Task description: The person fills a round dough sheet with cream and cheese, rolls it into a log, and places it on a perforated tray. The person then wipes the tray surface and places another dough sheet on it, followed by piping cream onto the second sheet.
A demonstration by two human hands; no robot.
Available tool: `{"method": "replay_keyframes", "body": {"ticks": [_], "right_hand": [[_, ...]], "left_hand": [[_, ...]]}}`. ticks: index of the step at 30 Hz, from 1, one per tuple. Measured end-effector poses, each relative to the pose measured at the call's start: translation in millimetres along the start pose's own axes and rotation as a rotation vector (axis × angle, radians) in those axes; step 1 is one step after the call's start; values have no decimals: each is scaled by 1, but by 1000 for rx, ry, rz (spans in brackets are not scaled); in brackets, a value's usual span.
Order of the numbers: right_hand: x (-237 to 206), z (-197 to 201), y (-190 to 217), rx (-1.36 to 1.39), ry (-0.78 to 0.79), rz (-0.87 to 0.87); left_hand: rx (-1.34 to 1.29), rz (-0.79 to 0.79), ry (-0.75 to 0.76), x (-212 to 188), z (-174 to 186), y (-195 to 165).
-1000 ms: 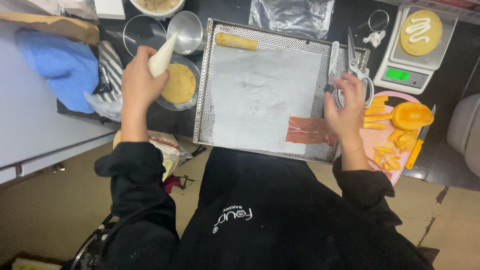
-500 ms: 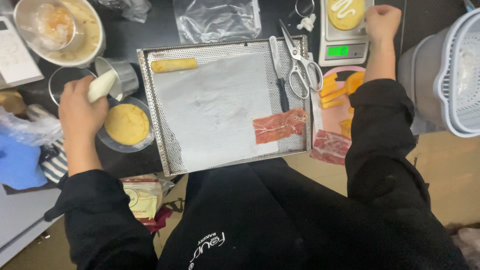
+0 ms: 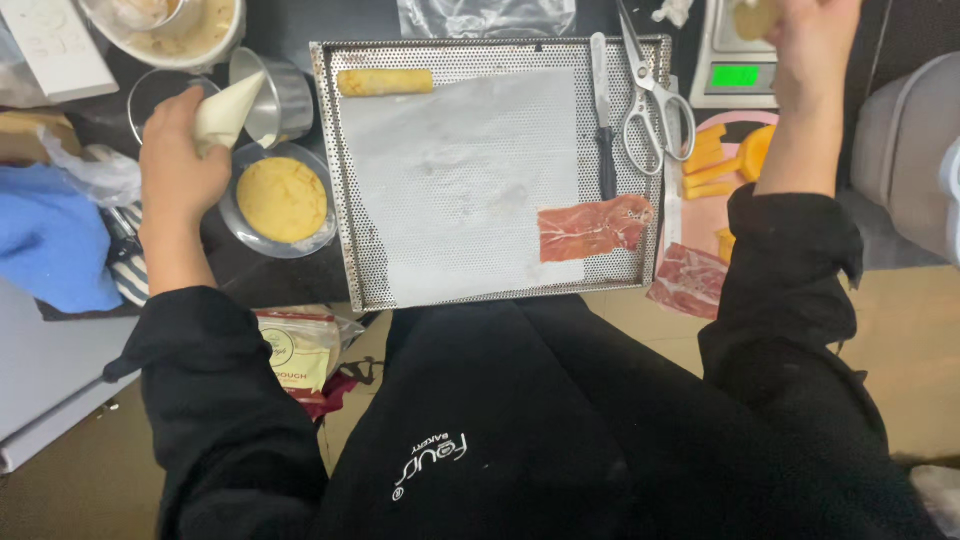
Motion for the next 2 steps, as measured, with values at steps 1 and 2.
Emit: {"method": "replay_keyframes", "body": {"ticks": [1, 2], "right_hand": [[-10, -11, -8, -2, 77, -20], [-18, -25, -18, -19, 150, -53]], "left_hand": [[-12, -1, -3, 1, 0, 1], [-14, -6, -8, 1, 1, 1]]}}
Point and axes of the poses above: each hand's wrist, its own x-axis towards the middle knuckle, its own z-axis out of the back of the hand, y = z × x, the point moved 5 cm from there along x, towards the middle knuckle, and after that the axes turned 14 degrees about -z, right-handed, at the moved point
